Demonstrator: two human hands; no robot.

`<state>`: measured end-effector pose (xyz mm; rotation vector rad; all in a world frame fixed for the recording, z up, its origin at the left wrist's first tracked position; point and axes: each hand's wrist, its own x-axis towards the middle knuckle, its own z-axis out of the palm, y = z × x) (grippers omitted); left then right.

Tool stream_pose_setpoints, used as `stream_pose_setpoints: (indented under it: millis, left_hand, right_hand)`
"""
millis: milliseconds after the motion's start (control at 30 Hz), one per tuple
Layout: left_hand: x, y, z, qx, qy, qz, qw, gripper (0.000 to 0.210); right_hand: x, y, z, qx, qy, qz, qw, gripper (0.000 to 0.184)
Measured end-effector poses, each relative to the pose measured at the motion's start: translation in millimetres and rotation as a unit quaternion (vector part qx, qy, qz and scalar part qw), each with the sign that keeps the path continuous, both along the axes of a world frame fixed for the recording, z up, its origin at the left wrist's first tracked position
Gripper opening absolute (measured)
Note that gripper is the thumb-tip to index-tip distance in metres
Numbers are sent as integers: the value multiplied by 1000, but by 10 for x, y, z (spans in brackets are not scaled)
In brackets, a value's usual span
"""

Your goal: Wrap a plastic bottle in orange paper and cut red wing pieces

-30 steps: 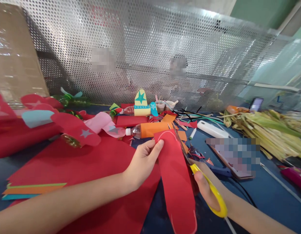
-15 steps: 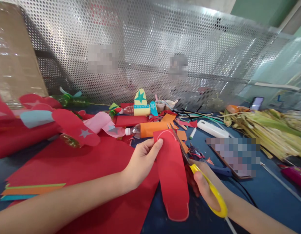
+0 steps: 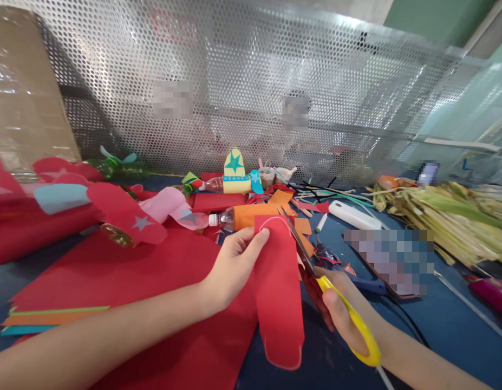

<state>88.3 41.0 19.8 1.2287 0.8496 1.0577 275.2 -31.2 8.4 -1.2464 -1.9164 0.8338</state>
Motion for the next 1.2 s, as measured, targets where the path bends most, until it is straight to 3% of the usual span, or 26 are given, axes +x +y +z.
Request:
stream_pose_setpoints:
  millis: [267,1200]
  left_hand:
    - [-25,48,-19,-12,-21,-5,1000,38]
    - [-59,141,74,-8,-13,-14,1000,35]
  right_hand:
    - [16,3,-47,-70,22,-37,997,63]
    - [-11,-33,-44,-80,30,-67,994,65]
